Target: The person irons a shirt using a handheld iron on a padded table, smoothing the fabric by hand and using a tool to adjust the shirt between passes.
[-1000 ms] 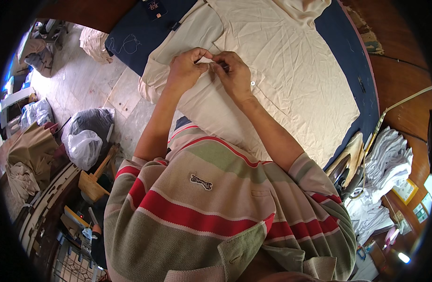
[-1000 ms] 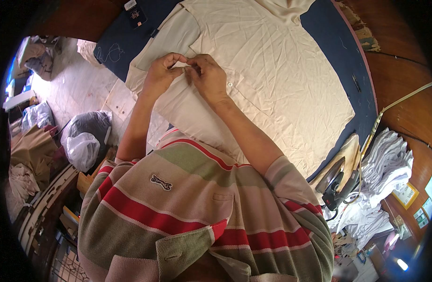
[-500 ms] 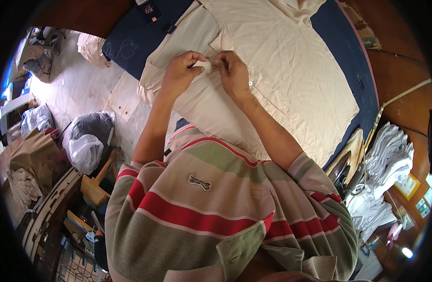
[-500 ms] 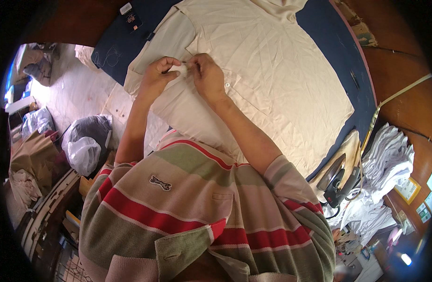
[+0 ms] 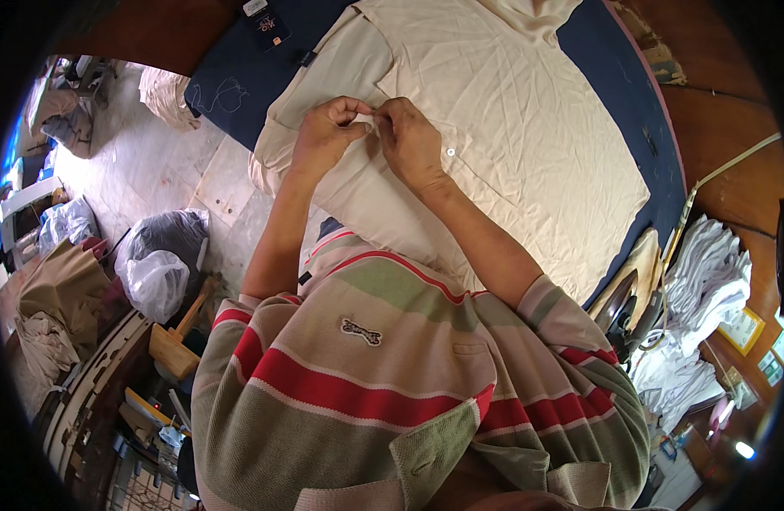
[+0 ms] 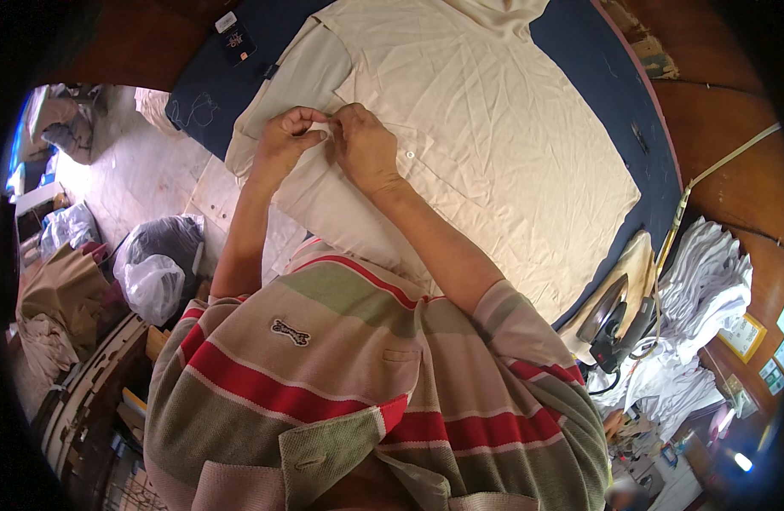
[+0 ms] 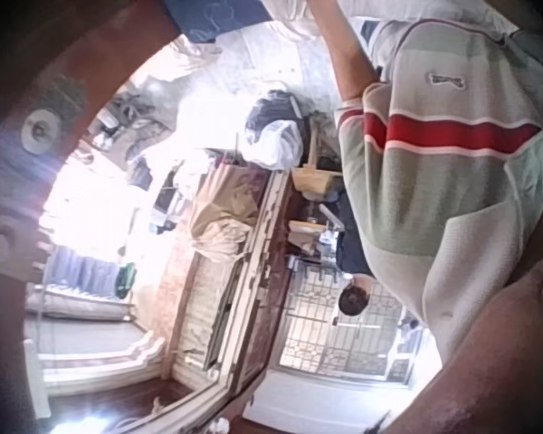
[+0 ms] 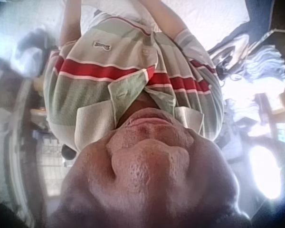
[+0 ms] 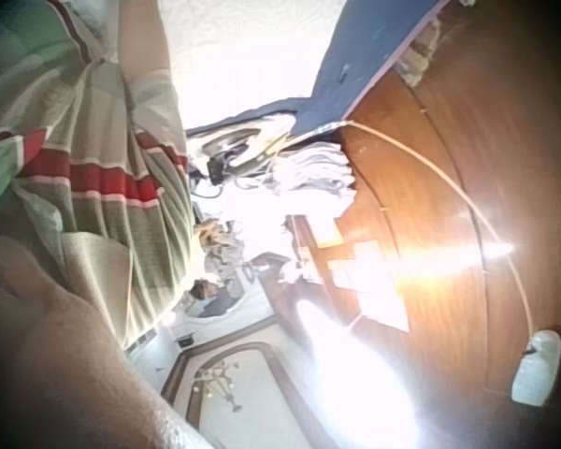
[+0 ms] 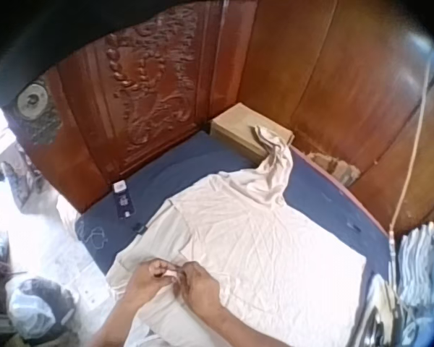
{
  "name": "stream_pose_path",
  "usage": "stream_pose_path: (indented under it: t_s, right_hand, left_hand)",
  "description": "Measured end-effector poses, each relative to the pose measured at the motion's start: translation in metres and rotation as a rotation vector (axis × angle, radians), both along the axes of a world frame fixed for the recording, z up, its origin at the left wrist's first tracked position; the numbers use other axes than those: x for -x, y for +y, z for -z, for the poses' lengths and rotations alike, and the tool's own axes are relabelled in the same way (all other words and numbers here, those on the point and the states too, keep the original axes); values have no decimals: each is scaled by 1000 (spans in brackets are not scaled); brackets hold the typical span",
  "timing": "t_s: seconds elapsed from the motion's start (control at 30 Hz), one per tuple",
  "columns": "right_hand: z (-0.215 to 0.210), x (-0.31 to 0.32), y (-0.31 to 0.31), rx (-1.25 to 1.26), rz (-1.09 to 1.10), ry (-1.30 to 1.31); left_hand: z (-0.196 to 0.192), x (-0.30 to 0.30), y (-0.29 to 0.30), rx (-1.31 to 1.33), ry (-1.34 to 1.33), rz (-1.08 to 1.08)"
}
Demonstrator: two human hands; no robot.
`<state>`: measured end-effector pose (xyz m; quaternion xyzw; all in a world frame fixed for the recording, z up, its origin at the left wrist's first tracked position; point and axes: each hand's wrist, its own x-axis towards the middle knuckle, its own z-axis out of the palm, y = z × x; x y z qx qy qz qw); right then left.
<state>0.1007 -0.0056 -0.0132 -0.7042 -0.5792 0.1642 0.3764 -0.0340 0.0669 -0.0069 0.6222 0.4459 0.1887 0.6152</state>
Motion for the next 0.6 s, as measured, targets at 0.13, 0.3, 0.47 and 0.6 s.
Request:
stream_pose_path:
  t_s: [0.13,0.3,0.47,0.6]
  right_hand:
    - [-1,-4,1,69,64,154]
    - [6,-9,0,120,138,495]
    - [-16,-34,-13,-176,281,1161]
    - [-53,-75,-95,-175,184,918]
  left_hand:
    - [0,4,-1,-35,-65,7]
    - [-1,8,-2,-21,11,9]
    - [17,-4,-3,-509,242,63]
    - [16,-15,-14,-980,421,-12]
